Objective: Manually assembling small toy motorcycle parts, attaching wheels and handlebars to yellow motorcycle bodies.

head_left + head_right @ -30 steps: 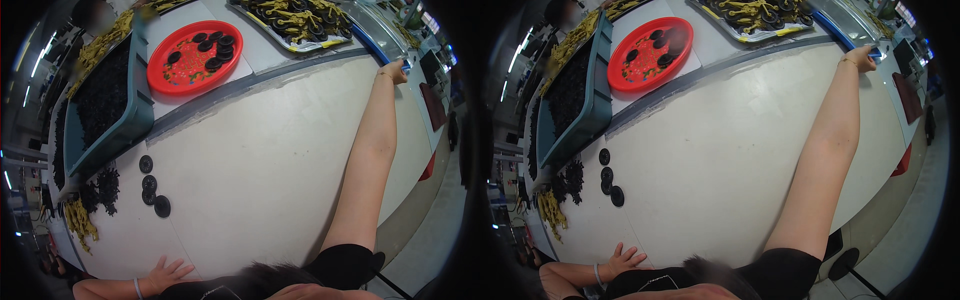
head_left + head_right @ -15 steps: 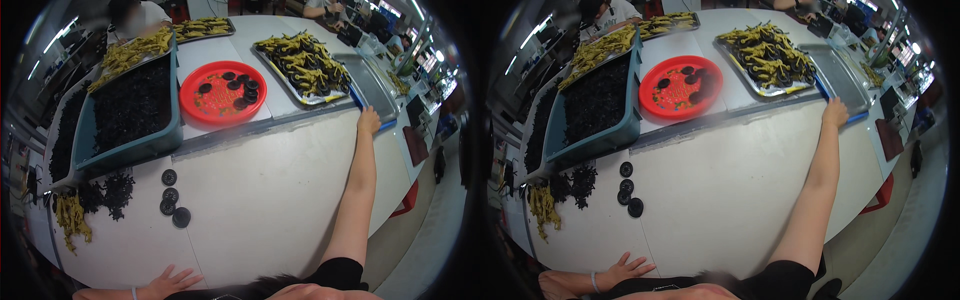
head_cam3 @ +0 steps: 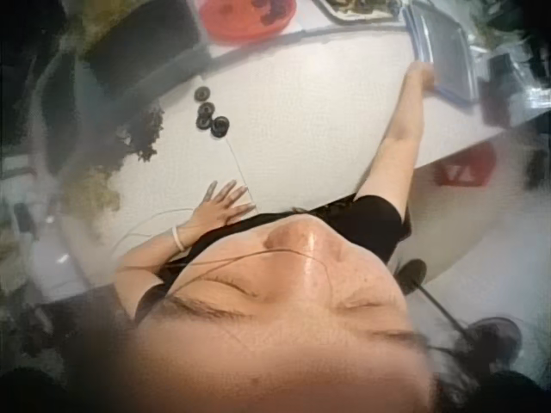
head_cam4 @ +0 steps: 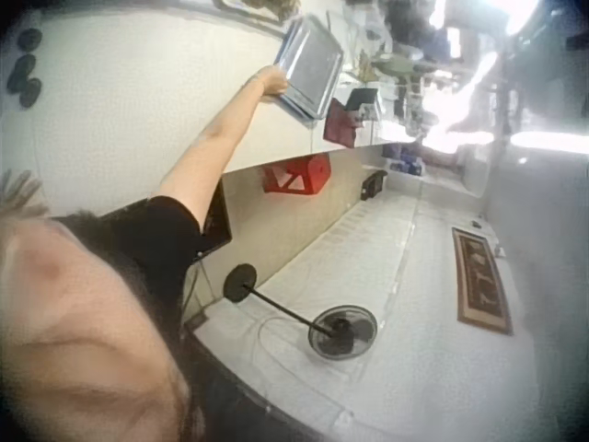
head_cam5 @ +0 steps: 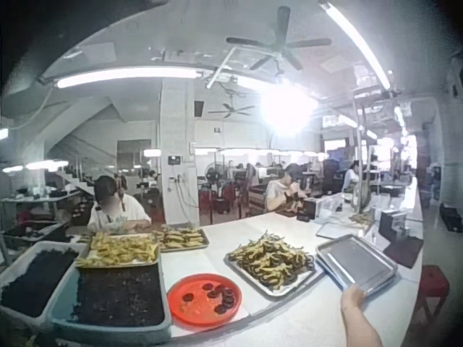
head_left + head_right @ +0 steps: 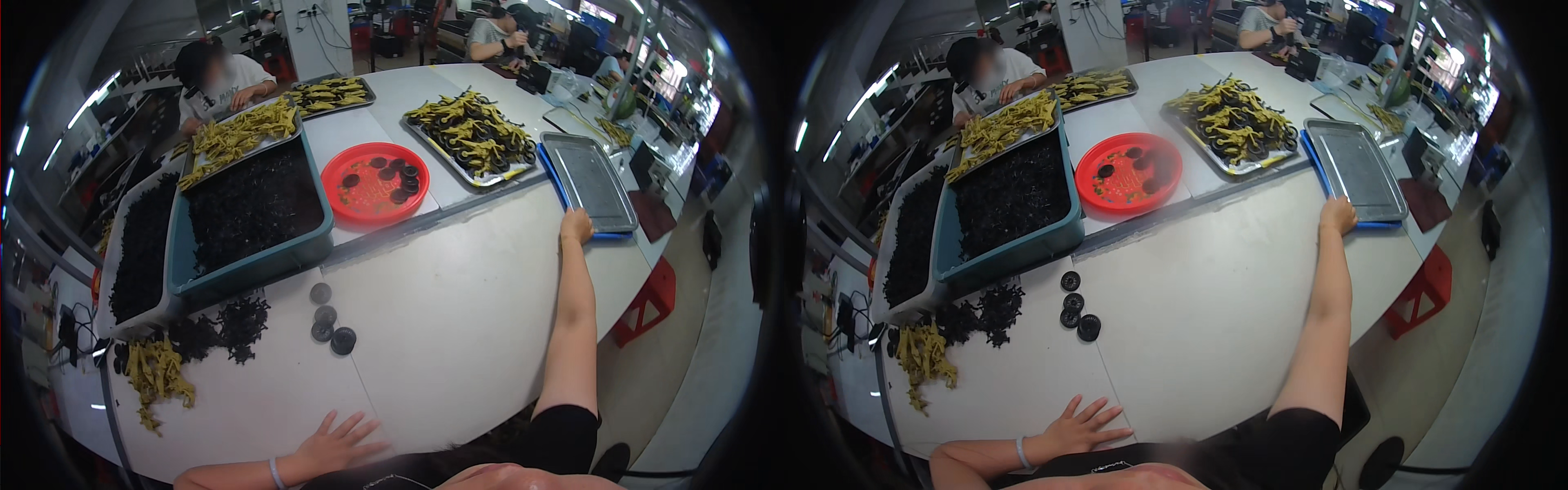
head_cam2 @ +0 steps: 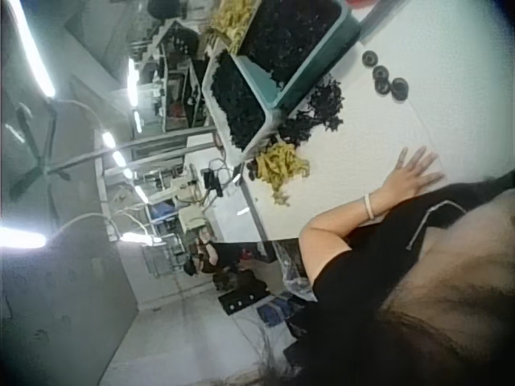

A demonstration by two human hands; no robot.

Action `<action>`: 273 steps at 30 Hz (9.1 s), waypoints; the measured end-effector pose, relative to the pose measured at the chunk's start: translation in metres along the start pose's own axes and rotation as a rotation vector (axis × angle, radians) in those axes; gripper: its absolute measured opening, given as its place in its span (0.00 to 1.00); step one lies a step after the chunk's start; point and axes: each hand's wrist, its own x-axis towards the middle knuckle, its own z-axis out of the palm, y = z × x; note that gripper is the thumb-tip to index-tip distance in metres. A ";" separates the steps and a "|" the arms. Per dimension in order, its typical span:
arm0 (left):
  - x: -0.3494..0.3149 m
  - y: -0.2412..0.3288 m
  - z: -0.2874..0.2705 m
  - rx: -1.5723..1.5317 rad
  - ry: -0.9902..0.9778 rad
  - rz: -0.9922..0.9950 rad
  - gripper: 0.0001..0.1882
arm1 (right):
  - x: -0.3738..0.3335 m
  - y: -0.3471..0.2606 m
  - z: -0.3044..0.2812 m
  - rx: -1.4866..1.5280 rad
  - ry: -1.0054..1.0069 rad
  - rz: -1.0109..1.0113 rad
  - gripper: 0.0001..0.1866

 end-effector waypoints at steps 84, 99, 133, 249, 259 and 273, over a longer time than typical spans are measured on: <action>-0.306 -0.060 -0.051 -0.690 0.311 -0.500 0.13 | -0.514 -0.068 -0.295 0.818 -0.454 -1.077 0.13; -0.375 -0.115 -0.027 0.072 0.515 -1.321 0.17 | -0.699 -0.278 -0.291 0.987 -0.576 -1.897 0.19; -0.164 -0.121 -0.012 -0.282 0.784 -0.267 0.11 | -0.606 -0.154 -0.279 1.017 -0.942 -1.406 0.11; -0.184 -0.073 0.005 -0.250 0.679 -0.350 0.09 | -0.621 -0.116 -0.285 0.988 -0.758 -1.574 0.12; -0.322 -0.112 -0.066 -0.606 1.776 -0.697 0.05 | -0.620 -0.119 -0.292 1.001 -0.788 -1.554 0.13; -0.430 -0.163 0.004 0.199 0.794 -1.331 0.27 | -0.610 -0.127 -0.290 0.887 -0.835 -1.421 0.11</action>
